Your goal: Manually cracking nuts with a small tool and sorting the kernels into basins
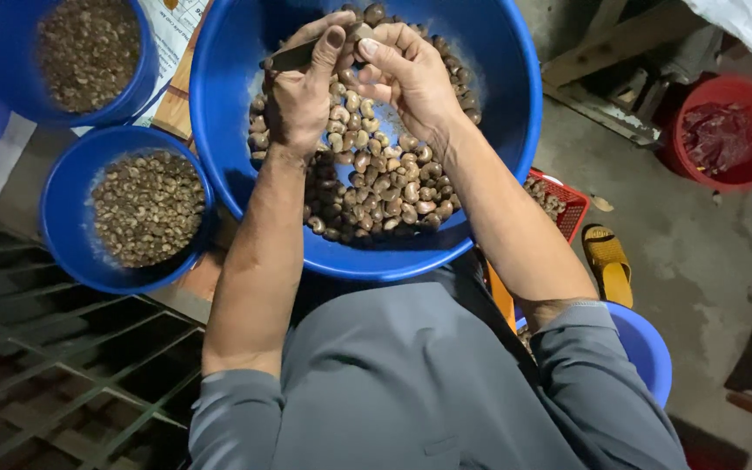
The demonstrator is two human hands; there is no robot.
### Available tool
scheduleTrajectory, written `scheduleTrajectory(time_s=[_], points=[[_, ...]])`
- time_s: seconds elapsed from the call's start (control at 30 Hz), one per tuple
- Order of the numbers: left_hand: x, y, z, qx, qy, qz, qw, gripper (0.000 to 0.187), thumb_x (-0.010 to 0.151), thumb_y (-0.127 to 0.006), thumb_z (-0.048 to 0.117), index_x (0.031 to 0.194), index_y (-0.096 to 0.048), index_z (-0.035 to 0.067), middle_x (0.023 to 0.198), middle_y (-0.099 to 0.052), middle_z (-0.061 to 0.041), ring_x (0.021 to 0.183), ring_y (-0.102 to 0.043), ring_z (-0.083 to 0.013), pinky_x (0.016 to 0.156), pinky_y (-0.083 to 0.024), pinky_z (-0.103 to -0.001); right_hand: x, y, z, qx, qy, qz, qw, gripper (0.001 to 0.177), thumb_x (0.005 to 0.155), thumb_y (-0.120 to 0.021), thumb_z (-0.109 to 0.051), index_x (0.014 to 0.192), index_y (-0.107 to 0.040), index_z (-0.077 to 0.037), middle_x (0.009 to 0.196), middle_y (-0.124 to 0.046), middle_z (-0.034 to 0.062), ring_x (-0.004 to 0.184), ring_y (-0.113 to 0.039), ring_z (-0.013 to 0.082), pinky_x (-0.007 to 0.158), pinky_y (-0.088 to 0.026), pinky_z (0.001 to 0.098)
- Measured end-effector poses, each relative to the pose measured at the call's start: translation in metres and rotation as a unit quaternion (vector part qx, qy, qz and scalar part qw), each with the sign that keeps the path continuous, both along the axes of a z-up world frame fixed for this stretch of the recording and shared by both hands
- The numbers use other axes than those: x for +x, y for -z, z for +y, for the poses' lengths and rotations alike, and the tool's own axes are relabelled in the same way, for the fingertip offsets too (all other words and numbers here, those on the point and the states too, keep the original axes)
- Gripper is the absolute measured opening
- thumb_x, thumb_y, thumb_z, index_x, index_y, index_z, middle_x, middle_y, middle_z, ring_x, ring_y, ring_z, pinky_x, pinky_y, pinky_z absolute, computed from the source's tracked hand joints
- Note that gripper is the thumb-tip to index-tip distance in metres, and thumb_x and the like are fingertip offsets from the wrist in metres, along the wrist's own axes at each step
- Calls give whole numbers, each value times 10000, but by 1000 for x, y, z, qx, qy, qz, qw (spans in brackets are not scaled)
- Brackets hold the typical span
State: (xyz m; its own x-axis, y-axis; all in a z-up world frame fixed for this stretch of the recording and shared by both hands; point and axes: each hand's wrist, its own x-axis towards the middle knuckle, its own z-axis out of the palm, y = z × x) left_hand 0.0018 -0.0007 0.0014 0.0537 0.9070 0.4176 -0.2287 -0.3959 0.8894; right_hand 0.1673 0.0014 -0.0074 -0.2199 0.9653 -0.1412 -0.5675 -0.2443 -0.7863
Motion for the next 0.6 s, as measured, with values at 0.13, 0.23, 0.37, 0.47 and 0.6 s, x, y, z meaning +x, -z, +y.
scheduleTrajectory(time_s=[0.13,0.23,0.37,0.47,0.6], points=[[-2,-10,-3,30,-36,53,998,300,1063,-633,333,1167,-731,70,1194,-744,-78,1140,-716,-205,997,-621,-300,-1,-5,-4,40,20,-61,997,256,910,-800,-161,1114,-670,-78,915,-694,49,640,-653,107,638,-676,303],[-1,-4,0,45,-46,63,996,287,1054,-656,320,1173,-739,72,1185,-758,-82,1136,-724,-206,1027,-592,-304,-3,-6,-6,26,6,-73,997,299,960,-739,-150,1230,-670,-43,932,-707,93,694,-702,140,642,-653,251],[-2,-6,-2,52,-51,103,992,305,1060,-641,330,1179,-730,64,1174,-761,-89,1119,-729,-209,1010,-583,-293,-4,-2,-4,43,-20,-39,998,339,941,-757,-201,1221,-641,-48,1068,-748,123,824,-774,181,740,-683,291],[-4,-10,-4,56,-52,133,988,309,1067,-626,340,1184,-726,71,1175,-757,-83,1122,-724,-211,1005,-576,-296,-2,-4,-4,69,-30,-18,997,365,962,-752,-189,1269,-637,-29,1095,-721,79,849,-768,172,773,-698,302],[-3,-9,-5,43,-49,137,988,285,1068,-622,336,1177,-729,95,1165,-764,-68,1111,-731,-197,1001,-579,-282,-2,-13,-8,81,-47,7,996,307,1022,-652,-130,1314,-651,-35,1074,-717,43,814,-707,73,779,-688,320]])
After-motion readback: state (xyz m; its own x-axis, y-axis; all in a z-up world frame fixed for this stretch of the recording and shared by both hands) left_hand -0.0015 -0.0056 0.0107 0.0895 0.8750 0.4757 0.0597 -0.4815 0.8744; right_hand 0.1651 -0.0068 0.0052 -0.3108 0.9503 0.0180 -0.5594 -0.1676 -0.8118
